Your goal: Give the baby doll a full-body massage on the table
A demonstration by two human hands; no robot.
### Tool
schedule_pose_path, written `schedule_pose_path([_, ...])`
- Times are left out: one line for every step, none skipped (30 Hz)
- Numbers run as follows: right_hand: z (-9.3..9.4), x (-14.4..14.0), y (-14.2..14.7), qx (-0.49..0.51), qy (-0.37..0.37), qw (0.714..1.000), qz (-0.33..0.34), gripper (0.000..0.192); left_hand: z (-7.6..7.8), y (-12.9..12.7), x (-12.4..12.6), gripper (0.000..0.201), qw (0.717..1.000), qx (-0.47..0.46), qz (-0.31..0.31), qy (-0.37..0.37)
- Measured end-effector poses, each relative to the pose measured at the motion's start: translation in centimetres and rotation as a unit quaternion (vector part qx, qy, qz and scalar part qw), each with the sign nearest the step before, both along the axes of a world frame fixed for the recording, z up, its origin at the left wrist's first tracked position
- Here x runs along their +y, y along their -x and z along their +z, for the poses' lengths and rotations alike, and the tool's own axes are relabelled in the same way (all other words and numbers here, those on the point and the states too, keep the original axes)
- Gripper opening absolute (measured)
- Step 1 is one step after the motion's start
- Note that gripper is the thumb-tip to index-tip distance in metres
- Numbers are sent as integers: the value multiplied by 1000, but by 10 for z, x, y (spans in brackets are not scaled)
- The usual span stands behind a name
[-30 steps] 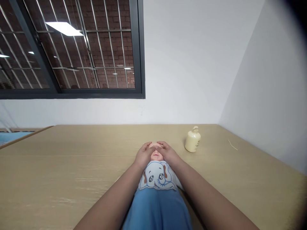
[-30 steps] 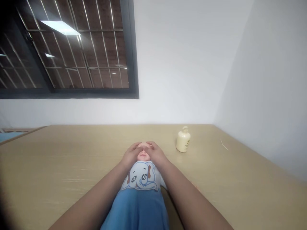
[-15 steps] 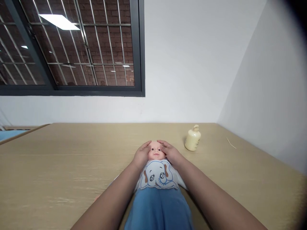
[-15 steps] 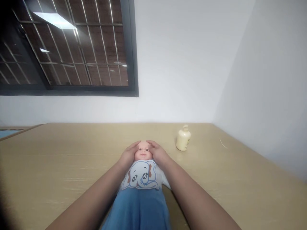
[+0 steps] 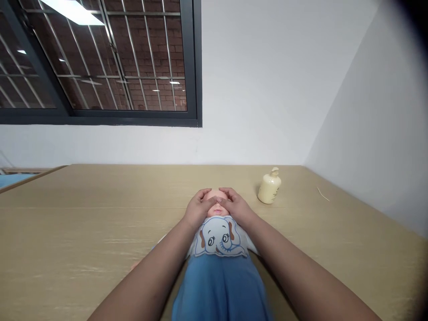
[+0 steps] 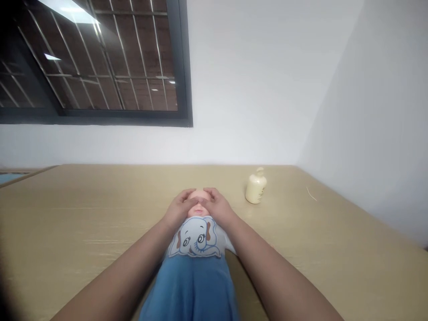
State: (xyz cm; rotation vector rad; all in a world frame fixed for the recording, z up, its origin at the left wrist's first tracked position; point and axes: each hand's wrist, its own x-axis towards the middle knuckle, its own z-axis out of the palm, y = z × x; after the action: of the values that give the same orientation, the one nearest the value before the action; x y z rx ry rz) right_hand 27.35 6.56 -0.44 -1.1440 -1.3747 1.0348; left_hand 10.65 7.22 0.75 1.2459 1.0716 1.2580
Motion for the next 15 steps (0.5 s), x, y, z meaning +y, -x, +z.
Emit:
schedule_pose_path([0, 0, 0, -9, -4, 1000, -5, 54, 1, 0, -1, 49, 1000, 2, 1, -3])
schedule_pose_path([0, 0, 0, -11, -8, 1000, -7, 53, 1, 0, -1, 49, 1000, 1, 0, -5])
schedule_pose_path([0, 0, 0, -8, -12, 1000, -7, 52, 1, 0, -2, 49, 1000, -1, -3, -6])
schedule_pose_path([0, 0, 0, -1, -14, 1000, -4, 50, 0, 1, -1, 50, 1000, -5, -6, -7])
schedule_pose_path([-1, 0, -1, 8, -15, 1000, 0, 49, -1, 1, -1, 50, 1000, -11, -10, -7])
schedule_pose_path([-2, 1, -1, 19, -13, 1000, 5, 48, -2, 1, 0, 51, 1000, -18, -14, -7])
schedule_pose_path([-3, 1, -2, 33, -11, 999, 9, 47, -4, 2, 0, 52, 999, -26, -19, -6])
schedule_pose_path([-4, 2, -3, 48, -8, 999, 15, 46, -5, 2, 1, 53, 999, -35, -24, -5])
schedule_pose_path([-5, 2, -4, 64, -6, 998, 20, 45, -6, 3, 2, 54, 999, -44, -29, -4])
schedule_pose_path([-5, 3, -4, 81, -2, 996, 25, 45, -7, 3, 3, 55, 998, -53, -35, -2])
schedule_pose_path([-6, 3, -5, 98, 4, 995, 30, 45, -8, 4, 3, 56, 997, -63, -40, 1])
schedule_pose_path([-5, 3, -5, 114, 14, 993, 36, 45, -8, 5, 3, 56, 996, -72, -45, 4])
schedule_pose_path([-4, 2, -6, 130, 28, 990, 42, 46, -8, 6, 4, 57, 995, -80, -50, 6])
schedule_pose_path([-3, 1, -7, 148, 43, 987, 48, 48, -9, 7, 4, 57, 994, -89, -54, 9])
schedule_pose_path([-1, -1, -7, 165, 60, 983, 55, 49, -8, 8, 4, 57, 993, -101, -57, 12])
